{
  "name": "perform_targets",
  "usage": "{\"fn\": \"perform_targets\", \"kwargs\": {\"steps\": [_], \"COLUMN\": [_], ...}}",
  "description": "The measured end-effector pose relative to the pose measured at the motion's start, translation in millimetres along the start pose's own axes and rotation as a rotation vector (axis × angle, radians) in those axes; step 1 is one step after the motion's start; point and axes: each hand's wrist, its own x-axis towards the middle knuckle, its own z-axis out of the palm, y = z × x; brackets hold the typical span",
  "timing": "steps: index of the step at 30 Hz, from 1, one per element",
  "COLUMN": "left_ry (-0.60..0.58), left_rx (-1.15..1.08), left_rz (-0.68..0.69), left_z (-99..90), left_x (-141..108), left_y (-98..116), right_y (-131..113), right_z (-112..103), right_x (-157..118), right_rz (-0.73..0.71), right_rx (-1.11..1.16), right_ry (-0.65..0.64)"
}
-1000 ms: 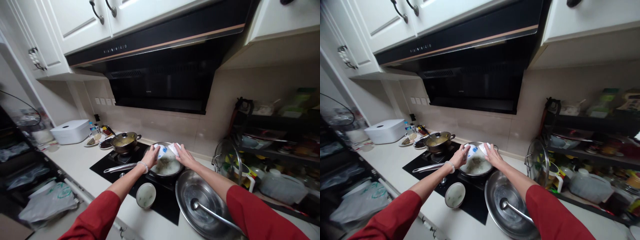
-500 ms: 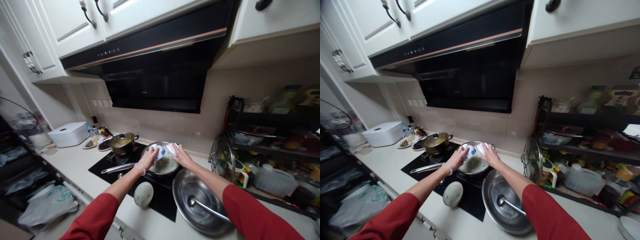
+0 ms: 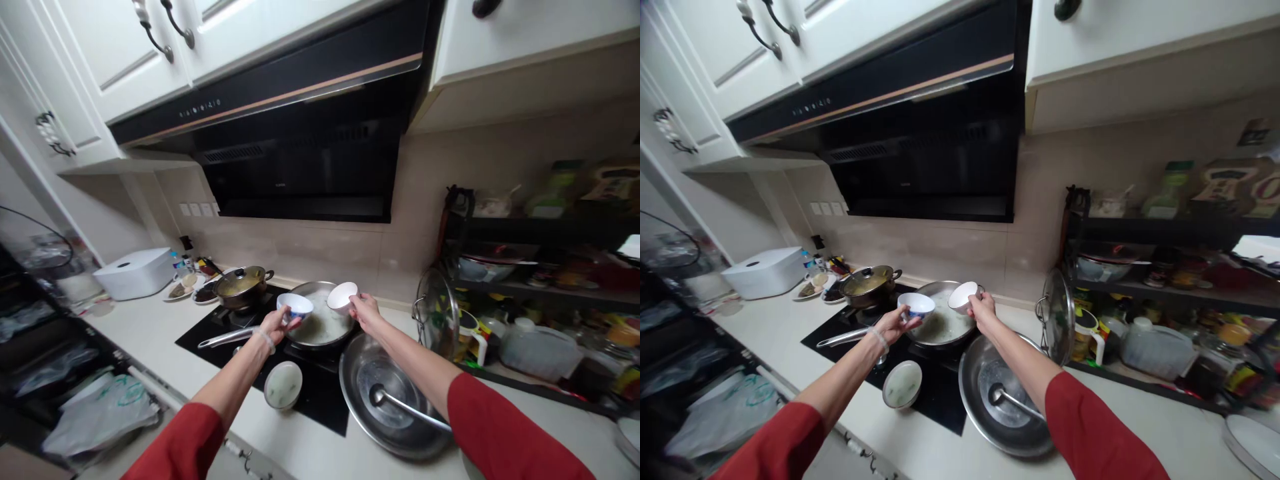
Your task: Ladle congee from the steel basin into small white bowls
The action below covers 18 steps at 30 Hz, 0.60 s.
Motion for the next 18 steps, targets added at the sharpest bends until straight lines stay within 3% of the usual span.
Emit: {"fn": "perform_targets", "kwargs": {"steps": [5,10,14,18], "left_ry": [-0.115,-0.300,-0.402,-0.502], "left_rx": [-0.149,-0.251,-0.164,-0.043], "left_rz": [-0.167,-0.272,-0.335,-0.461], "left_z": [-11.9,-2.6,27.9,80.9], "left_x": [-36.3,-79.2,-109.2,-134.1], "left_y": [-11.5,-41.0,-76.9,-123.3], "right_y": [-15.7,-25.4,-21.9,-4.8], "right_z": [-34.4,-107.7,-189.9,-279.2], "right_x": [-35.4,-96.5,-143.8,-179.0], "right_rz": [0.156,0.246,0.292,0.245], "right_rx": [0.363,0.539,0.704,0.755], "right_ry": [-0.091,-0.176,-0.178,0.021]}}
